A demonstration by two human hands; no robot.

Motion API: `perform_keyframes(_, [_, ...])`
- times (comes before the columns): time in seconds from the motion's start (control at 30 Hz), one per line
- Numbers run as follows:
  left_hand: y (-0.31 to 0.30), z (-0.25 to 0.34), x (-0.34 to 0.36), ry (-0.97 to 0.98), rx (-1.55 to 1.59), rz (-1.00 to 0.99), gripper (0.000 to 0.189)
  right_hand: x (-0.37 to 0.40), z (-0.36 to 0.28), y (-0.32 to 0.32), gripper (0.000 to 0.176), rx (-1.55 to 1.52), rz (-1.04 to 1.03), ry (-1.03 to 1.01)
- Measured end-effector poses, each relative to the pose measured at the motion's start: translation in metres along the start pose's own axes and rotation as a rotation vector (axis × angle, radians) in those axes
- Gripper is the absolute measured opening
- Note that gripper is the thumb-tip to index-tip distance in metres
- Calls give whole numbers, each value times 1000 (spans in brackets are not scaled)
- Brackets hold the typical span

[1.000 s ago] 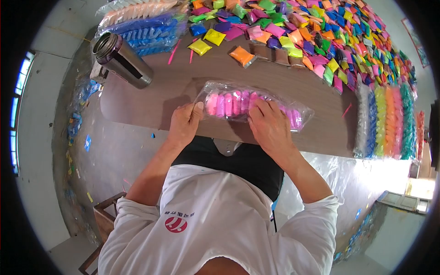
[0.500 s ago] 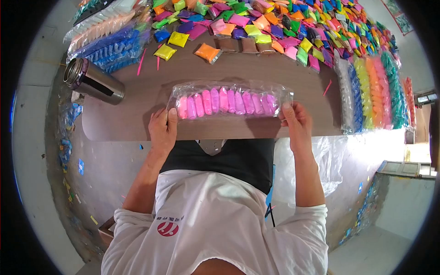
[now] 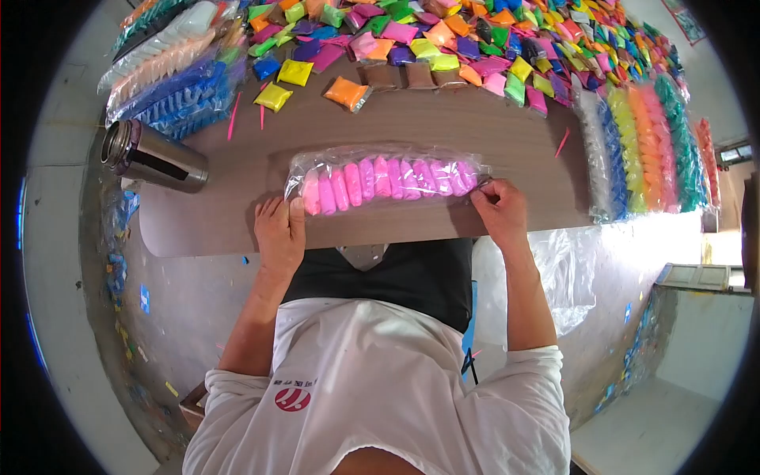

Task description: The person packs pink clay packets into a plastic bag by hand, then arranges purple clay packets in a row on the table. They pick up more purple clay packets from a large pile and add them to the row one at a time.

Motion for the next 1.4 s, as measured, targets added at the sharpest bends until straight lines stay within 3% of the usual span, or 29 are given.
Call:
perform_keyframes(0.1, [0, 2, -1, 1, -4, 5, 37, -7, 8, -8, 20, -46, -168, 98])
perform_keyframes(0.2, [-2, 3, -1, -16, 12, 9, 35, -8, 5, -16, 32, -381, -321, 210])
perform_keyframes(0.3, [-4, 4, -1, 6, 20, 26, 34, -3, -20, -34, 49, -326, -167, 109])
perform_keyframes(0.4, [-4, 4, -2, 26, 28, 32, 33, 2, -48, -47, 56, -5, 110, -252])
perform_keyframes(0.5, [-3, 4, -2, 18, 33, 22, 32, 12, -102, -42, 58, 292, 206, -473])
perform_keyframes(0.6, [-4, 4, -3, 12, 38, 9, 31, 5, -124, -18, 64, 390, 129, -586])
perform_keyframes(0.7, [-4, 4, -2, -5, 13, -8, 31, -18, -102, 11, 65, 518, 39, -607])
perform_keyframes(0.8, [-3, 9, -5, 32, -9, 36, 32, -30, -57, 29, 67, 254, -123, -509])
perform_keyframes(0.9, [-6, 9, 0, 14, -19, -2, 30, -29, -53, 30, 70, 280, -129, -494])
perform_keyframes(1.1, [-6, 6, -1, 3, -30, -13, 24, -25, -90, 11, 76, 527, 64, -586])
perform_keyframes(1.23, [-4, 6, -1, 66, -49, -1, 18, -12, -132, 15, 78, 447, 17, -720])
perform_keyframes(1.27, [-1, 5, 0, 88, -51, 11, 18, -10, -135, 25, 78, 392, -81, -705])
perform_keyframes(1.4, [1, 5, 1, 91, -63, 42, 24, 3, -110, 67, 80, 451, -185, -800])
Point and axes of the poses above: each hand's wrist, its own x-axis away from the middle knuckle, its own y-axis out of the palm, z = x × y, the point moved 4 cm from there along -x, towards the middle knuckle, and after that the axes turned 3 degrees about -z, right-handed, at the moved point
